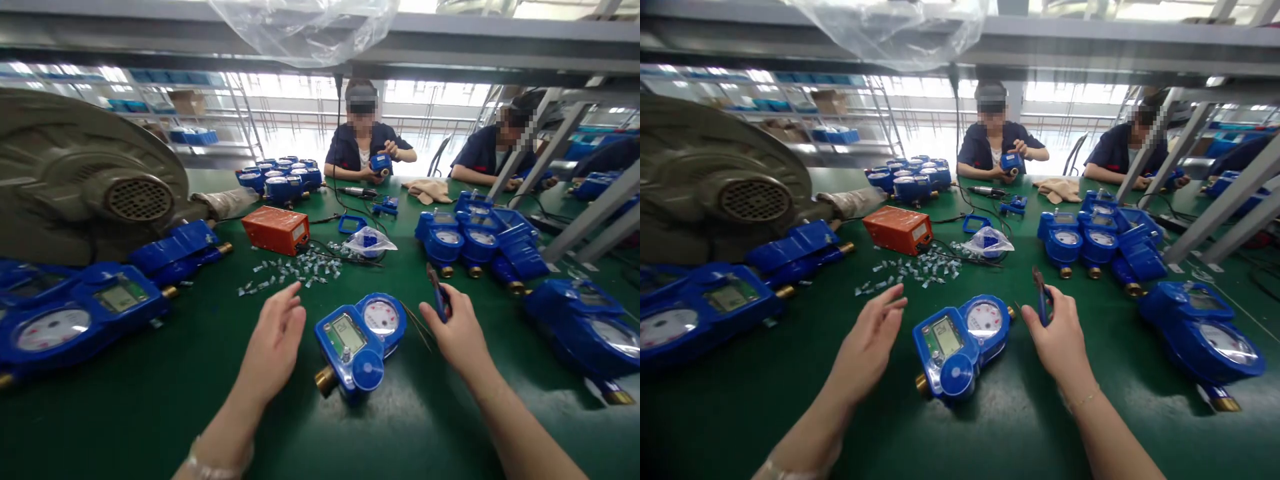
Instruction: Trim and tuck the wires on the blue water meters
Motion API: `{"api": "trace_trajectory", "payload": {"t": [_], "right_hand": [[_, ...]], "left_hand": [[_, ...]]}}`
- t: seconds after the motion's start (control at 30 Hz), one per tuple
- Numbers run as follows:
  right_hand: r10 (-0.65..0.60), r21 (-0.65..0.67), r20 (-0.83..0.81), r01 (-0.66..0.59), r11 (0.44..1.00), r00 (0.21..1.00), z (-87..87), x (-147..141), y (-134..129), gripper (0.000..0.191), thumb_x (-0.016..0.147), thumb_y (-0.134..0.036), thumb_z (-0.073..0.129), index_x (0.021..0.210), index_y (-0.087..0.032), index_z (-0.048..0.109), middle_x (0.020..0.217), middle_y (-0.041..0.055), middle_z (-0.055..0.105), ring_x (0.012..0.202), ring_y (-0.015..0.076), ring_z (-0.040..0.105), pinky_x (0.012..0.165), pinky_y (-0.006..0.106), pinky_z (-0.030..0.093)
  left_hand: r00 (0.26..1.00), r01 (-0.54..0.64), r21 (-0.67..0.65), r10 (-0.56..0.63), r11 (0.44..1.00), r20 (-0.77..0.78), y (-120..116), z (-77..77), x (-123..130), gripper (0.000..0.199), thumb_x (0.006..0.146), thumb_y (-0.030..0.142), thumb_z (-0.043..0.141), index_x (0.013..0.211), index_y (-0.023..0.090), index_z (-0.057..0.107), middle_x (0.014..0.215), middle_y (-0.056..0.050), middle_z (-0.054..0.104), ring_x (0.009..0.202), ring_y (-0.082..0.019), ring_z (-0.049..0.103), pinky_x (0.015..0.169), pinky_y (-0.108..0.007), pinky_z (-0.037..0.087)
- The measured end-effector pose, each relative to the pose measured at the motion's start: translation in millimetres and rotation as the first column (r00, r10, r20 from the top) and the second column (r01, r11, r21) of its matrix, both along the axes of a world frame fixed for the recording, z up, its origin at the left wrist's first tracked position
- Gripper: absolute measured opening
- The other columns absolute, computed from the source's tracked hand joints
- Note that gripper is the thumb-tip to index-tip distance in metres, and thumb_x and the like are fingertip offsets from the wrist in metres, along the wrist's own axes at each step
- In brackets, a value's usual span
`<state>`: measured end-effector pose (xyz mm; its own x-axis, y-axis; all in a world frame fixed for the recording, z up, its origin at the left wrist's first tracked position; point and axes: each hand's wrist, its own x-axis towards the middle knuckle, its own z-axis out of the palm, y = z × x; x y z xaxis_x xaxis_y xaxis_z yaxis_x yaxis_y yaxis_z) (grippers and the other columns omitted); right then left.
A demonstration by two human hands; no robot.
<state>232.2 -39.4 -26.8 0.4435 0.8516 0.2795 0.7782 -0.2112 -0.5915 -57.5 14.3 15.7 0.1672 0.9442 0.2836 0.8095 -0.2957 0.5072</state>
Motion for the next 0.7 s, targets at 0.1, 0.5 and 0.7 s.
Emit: {"api": "trace_trajectory", "payload": {"t": [0.1, 0.5, 0.7], "right_hand": [[-0.059, -0.115, 0.168, 0.079, 0.990, 0.984, -25.3, 33, 13, 0.062, 0.084, -0.055, 0.049, 0.128, -0.011, 0.045, 0.110, 0.0172, 0.053, 0.102, 0.0307, 0.052, 0.084, 0.043, 0.043], [0.275, -0.300, 0.329, -0.176, 0.938, 0.904, -38.0, 23, -1, 0.023, 0.089, -0.023, 0.048, 0.089, -0.021, 0.070, 0.099, 0.0103, 0.058, 0.090, 0.0239, 0.049, 0.081, 0.034, 0.038], [0.271, -0.260, 0.179, -0.220, 0.940, 0.946, -35.9, 19, -14, 0.024, 0.082, -0.010, 0.045, 0.076, -0.016, 0.067, 0.090, 0.0125, 0.055, 0.086, 0.0243, 0.049, 0.076, 0.033, 0.037]], "left_hand": [[0.938, 0.195, -0.141, -0.142, 0.971, 0.315, -56, -17.1, 27, 0.065, 0.087, 0.062, 0.034, 0.141, 0.029, 0.020, 0.148, -0.012, 0.019, 0.126, -0.032, 0.041, 0.090, -0.044, 0.050], [0.941, 0.202, -0.099, -0.165, 0.974, 0.296, -60, -32.9, 38, 0.098, 0.063, 0.035, 0.080, 0.139, 0.035, 0.019, 0.151, -0.009, 0.008, 0.134, -0.038, 0.024, 0.099, -0.058, 0.040], [0.922, 0.233, -0.072, -0.196, 0.970, 0.334, -61, -38.9, 38, 0.097, 0.064, 0.035, 0.080, 0.138, 0.034, 0.018, 0.151, -0.008, 0.005, 0.135, -0.035, 0.024, 0.098, -0.053, 0.044]]}}
